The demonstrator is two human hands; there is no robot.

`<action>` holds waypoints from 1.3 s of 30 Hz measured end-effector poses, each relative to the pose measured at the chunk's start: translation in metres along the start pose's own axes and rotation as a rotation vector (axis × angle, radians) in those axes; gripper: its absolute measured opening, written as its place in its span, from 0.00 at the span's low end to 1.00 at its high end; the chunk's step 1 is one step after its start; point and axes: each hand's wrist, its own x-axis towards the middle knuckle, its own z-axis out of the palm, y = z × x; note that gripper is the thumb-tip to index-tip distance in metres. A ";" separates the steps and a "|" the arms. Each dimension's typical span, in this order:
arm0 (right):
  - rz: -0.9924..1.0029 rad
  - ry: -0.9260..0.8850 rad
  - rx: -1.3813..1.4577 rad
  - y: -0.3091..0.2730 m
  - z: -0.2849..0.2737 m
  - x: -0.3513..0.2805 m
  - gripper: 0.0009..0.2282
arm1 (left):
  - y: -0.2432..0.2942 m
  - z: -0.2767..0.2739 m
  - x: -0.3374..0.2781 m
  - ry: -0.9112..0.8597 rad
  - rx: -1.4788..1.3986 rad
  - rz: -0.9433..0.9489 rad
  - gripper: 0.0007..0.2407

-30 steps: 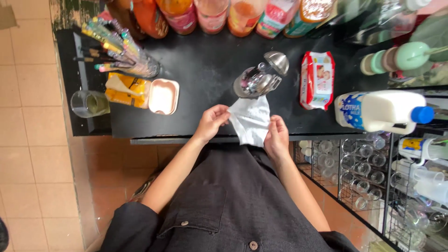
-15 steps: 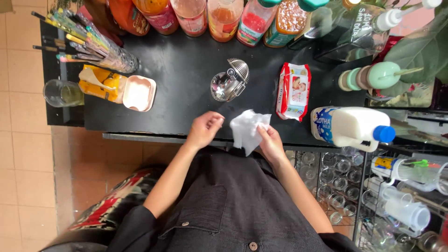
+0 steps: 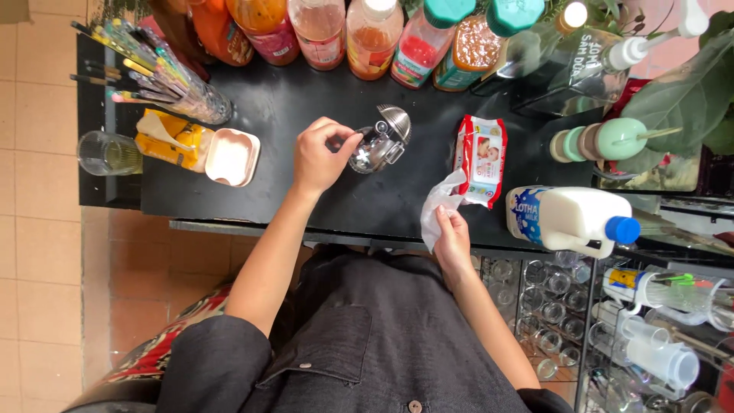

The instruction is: Wiping down and cleaning various bar tools including a shaker, spoon, and strainer with a cloth.

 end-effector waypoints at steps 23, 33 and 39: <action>-0.041 -0.460 -0.405 -0.044 0.266 -0.063 0.10 | 0.000 -0.129 -0.104 -0.200 -0.474 -0.209 0.06; 0.075 -0.749 -0.749 -0.050 0.255 -0.068 0.09 | -0.024 -0.124 -0.126 -0.009 -0.585 -0.304 0.05; -0.129 -0.529 -1.019 -0.071 0.242 -0.074 0.10 | -0.032 -0.083 -0.125 -0.055 -0.520 -0.340 0.04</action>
